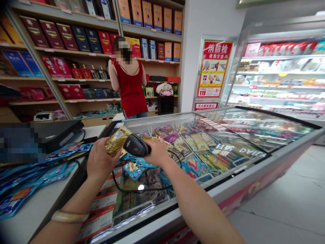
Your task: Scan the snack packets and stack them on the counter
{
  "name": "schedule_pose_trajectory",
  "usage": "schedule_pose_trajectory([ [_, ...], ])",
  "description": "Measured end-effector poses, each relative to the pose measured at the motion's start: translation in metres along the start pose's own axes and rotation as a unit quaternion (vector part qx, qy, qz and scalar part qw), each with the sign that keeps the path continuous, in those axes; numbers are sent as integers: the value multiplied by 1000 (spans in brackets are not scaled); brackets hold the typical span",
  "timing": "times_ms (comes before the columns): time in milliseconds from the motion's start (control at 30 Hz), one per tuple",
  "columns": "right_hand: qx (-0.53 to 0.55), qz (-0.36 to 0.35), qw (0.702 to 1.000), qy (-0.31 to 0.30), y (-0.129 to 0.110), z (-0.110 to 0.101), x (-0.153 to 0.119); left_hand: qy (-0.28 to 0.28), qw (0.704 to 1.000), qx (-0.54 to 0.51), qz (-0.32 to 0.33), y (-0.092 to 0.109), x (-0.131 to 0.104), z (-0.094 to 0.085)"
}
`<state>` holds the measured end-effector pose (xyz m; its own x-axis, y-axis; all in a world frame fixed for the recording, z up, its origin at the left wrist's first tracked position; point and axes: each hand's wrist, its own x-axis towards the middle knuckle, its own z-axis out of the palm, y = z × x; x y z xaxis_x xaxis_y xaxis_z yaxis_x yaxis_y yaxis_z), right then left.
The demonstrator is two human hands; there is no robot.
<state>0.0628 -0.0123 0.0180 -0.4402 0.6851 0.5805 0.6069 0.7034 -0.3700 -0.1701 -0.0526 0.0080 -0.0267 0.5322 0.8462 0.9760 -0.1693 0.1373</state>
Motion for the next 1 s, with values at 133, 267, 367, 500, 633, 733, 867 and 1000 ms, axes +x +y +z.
schedule_pose_trajectory([
  [133,-17,5,1000,-7,1,1,1,-5,1000,-10,-1,2,0,0],
  [267,-20,12,1000,-6,2,2,1,-1,1000,-7,5,3,0,-1],
  [367,-22,18,1000,-10,2,1,2,4,1000,-3,14,4,0,-2],
  [500,-34,19,999,-15,3,0,2,0,1000,-12,10,6,0,-2],
  [633,-40,16,999,-9,5,2,2,-5,1000,-25,-9,6,0,-3],
  [733,-40,19,999,10,6,2,2,-5,999,-41,-28,6,-2,-2],
  [867,-52,54,996,46,13,-3,3,-31,993,-82,-75,13,-3,12],
  [1000,-68,93,990,76,22,-8,4,-96,985,-127,-60,26,-5,33],
])
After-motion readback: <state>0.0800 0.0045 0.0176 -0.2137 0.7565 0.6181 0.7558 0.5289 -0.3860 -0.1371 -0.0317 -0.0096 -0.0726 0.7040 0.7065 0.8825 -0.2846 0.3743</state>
